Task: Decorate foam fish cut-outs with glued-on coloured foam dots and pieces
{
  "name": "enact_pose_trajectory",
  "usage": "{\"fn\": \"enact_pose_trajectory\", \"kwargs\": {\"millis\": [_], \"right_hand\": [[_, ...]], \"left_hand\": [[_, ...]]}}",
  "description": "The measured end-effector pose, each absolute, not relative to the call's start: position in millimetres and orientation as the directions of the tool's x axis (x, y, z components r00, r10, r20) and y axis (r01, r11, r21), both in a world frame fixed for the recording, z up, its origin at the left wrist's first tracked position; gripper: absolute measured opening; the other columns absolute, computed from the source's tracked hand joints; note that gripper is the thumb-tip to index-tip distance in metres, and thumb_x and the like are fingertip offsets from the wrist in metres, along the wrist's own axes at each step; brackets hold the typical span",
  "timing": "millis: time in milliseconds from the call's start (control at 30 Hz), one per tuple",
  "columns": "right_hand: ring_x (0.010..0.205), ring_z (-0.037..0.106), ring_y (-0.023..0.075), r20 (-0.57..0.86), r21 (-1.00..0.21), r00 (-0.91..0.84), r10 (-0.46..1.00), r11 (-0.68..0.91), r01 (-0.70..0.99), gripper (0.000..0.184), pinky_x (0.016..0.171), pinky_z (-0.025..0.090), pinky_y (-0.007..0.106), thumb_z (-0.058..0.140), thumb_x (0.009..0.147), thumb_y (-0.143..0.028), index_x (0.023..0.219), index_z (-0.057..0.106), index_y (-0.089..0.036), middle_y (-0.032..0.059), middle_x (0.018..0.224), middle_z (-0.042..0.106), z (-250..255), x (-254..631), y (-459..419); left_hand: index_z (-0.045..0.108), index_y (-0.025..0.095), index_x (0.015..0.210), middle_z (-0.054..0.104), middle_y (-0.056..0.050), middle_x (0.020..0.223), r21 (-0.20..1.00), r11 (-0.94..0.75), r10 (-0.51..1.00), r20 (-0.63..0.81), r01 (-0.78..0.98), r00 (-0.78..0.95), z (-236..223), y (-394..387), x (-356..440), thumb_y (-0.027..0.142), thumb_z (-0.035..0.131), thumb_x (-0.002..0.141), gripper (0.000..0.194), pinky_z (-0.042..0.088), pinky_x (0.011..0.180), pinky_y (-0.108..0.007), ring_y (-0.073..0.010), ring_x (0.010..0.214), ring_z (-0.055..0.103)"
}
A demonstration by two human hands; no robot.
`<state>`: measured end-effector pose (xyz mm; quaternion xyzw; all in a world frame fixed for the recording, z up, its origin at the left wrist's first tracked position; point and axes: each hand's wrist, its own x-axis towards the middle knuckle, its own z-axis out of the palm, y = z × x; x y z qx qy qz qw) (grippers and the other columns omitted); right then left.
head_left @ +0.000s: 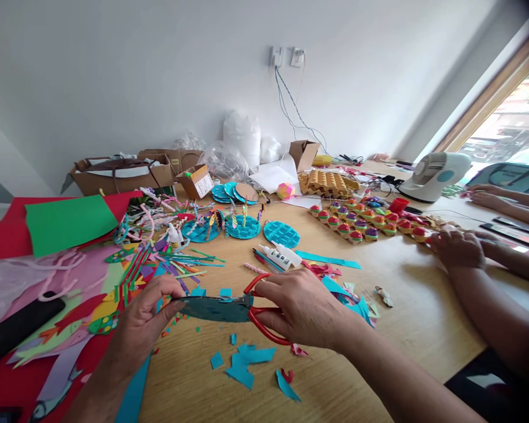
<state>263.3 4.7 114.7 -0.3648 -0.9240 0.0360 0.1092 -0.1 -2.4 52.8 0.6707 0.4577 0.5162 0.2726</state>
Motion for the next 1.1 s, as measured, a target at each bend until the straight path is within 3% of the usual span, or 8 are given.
{"fn": "enact_pose_trajectory", "kwargs": {"millis": [233, 533, 767, 1100], "right_hand": [[0.054, 0.045, 0.0091, 0.19, -0.16, -0.726, 0.66, 0.751, 0.641, 0.022, 0.05, 0.022, 0.025, 0.043, 0.085, -0.031, 0.07, 0.054, -0.018, -0.0009, 0.064, 0.058, 113.8, 262.4, 4.4], [0.059, 0.049, 0.0097, 0.166, -0.231, -0.756, 0.633, 0.77, 0.595, 0.022, 0.055, 0.029, 0.022, 0.042, 0.087, -0.031, 0.076, 0.055, -0.017, 0.001, 0.068, 0.06, 109.1, 261.9, 5.4], [0.057, 0.047, 0.0097, 0.142, -0.176, -0.718, 0.682, 0.731, 0.659, 0.015, 0.052, 0.025, 0.024, 0.045, 0.082, -0.029, 0.077, 0.055, -0.018, -0.0009, 0.068, 0.059, 112.8, 260.1, 3.7], [0.055, 0.045, 0.0095, 0.12, -0.178, -0.724, 0.68, 0.732, 0.658, 0.021, 0.051, 0.024, 0.024, 0.044, 0.083, -0.034, 0.072, 0.051, -0.018, -0.0011, 0.065, 0.058, 111.1, 258.4, 3.4]], "left_hand": [[0.062, 0.025, 0.07, 0.058, -0.001, 0.075, 0.854, -0.418, 0.903, 0.428, 0.31, 0.038, 49.0, -0.8, -1.5, 0.019, 0.061, 0.07, 0.006, 0.042, 0.075, -0.026, -0.0196, 0.081, 0.054], [0.059, 0.023, 0.074, 0.057, 0.001, 0.076, 0.808, -0.462, 0.881, 0.465, 0.364, 0.087, 45.2, 0.4, -5.3, 0.019, 0.058, 0.074, 0.005, 0.043, 0.074, -0.025, -0.0168, 0.08, 0.054], [0.058, 0.024, 0.078, 0.057, 0.002, 0.079, 0.731, -0.548, 0.829, 0.541, 0.406, 0.143, 48.1, 0.4, -4.7, 0.014, 0.056, 0.075, 0.011, 0.043, 0.077, -0.024, -0.0151, 0.083, 0.054], [0.059, 0.022, 0.075, 0.058, 0.0, 0.079, 0.749, -0.533, 0.839, 0.528, 0.393, 0.132, 46.1, -1.0, -2.4, 0.018, 0.058, 0.075, 0.004, 0.045, 0.074, -0.025, -0.016, 0.082, 0.055]]}}
